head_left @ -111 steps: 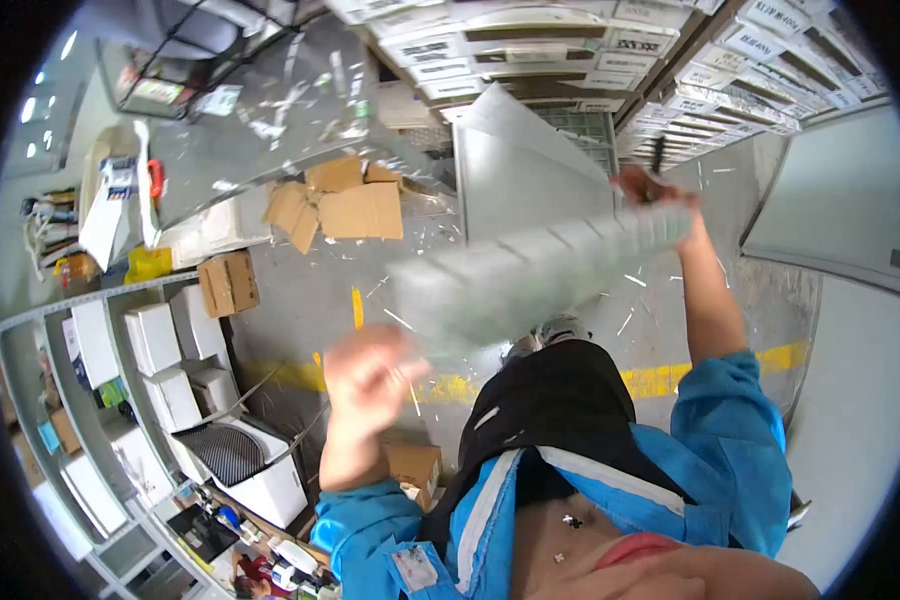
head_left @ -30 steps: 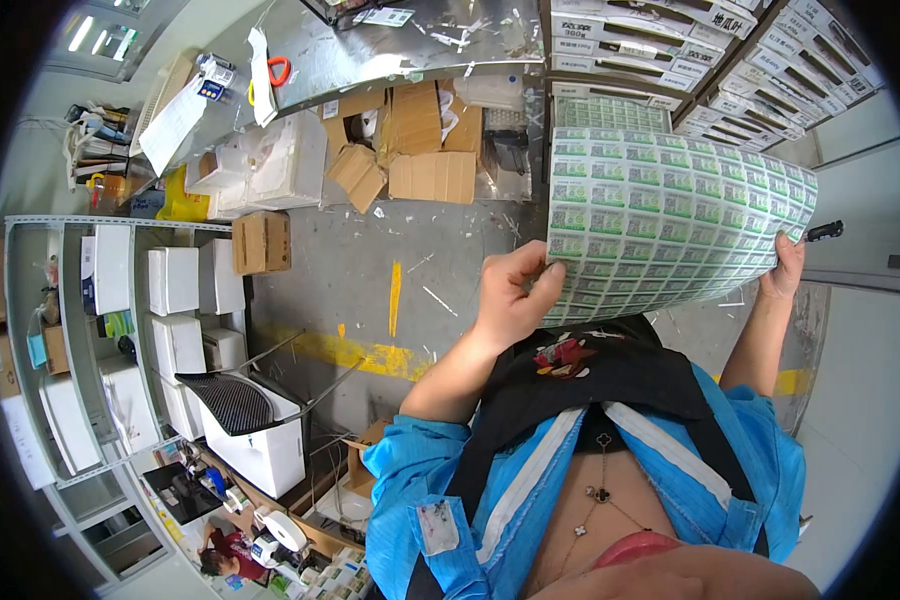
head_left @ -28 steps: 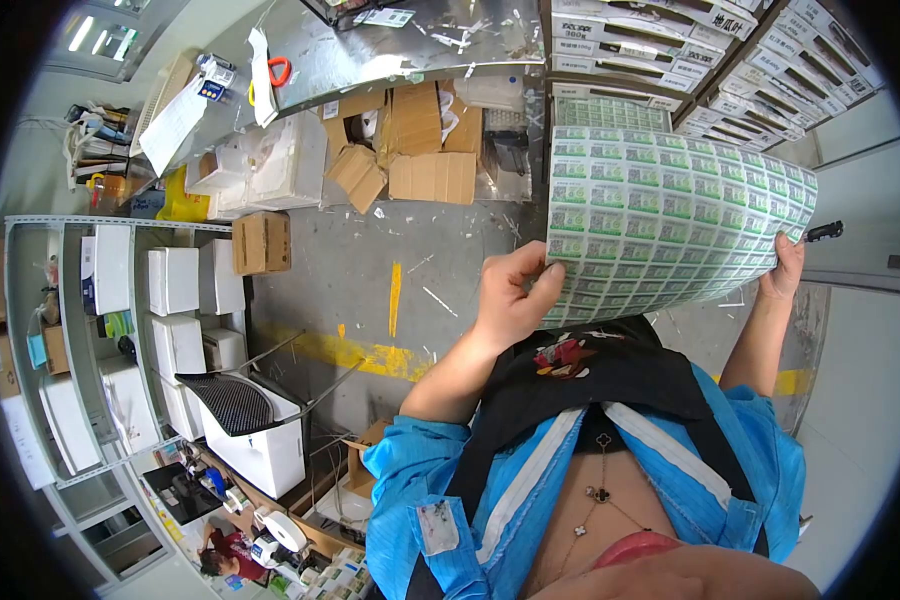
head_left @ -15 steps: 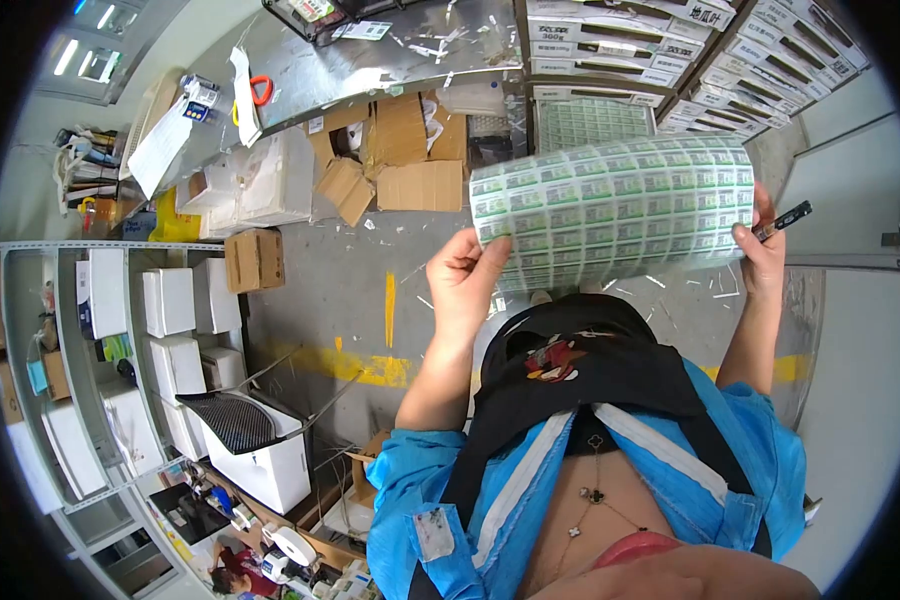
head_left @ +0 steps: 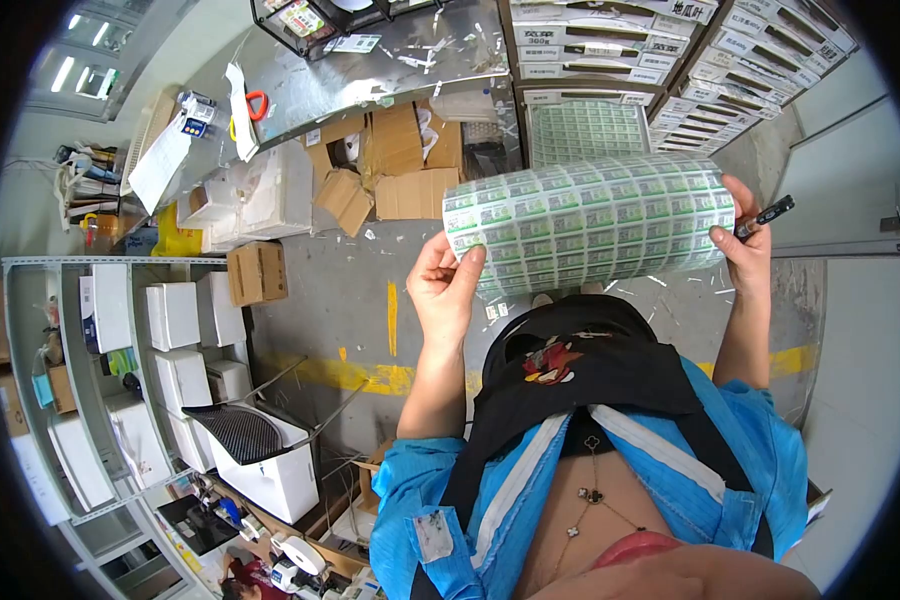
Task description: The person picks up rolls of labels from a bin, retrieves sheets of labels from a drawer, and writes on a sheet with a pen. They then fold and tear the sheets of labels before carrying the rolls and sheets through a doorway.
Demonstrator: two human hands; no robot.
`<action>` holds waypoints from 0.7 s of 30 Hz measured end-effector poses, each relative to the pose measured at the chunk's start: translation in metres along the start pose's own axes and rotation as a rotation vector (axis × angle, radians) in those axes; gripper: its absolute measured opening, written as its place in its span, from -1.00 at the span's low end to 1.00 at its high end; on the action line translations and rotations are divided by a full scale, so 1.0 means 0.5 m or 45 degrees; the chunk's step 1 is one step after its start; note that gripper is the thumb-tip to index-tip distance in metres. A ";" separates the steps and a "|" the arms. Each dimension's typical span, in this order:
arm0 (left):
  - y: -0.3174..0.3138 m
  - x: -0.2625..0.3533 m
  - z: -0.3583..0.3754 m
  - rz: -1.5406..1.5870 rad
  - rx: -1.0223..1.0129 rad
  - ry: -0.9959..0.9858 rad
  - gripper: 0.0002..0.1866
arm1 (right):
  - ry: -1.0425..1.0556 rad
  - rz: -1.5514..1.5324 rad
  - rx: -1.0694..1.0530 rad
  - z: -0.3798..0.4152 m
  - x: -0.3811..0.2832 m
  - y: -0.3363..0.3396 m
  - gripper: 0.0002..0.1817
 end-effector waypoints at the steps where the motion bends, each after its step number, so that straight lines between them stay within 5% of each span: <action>1: 0.002 0.000 0.001 -0.014 0.009 -0.001 -0.70 | -0.001 0.001 0.007 0.001 0.001 -0.001 -0.38; 5: -0.001 0.007 -0.002 -0.012 0.002 -0.041 -0.68 | -0.040 -0.004 -0.015 0.003 0.008 0.002 -0.44; 11: 0.002 0.017 0.002 0.077 0.010 -0.133 -0.39 | -0.045 0.043 -0.046 0.008 0.005 -0.005 -0.45; 18: 0.032 0.018 0.013 -0.277 -0.046 -0.183 -0.70 | -0.048 0.061 -0.006 0.013 0.006 -0.003 -0.46; 21: 0.036 0.014 0.012 -0.282 -0.082 -0.171 -0.68 | -0.031 0.063 -0.037 0.014 0.003 -0.008 -0.47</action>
Point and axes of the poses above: each hand's wrist, its own z-axis away from the middle knuckle, its own y-axis out of the back of the hand, x = y × z, the point moved 6 cm from there along -z, towards the middle knuckle
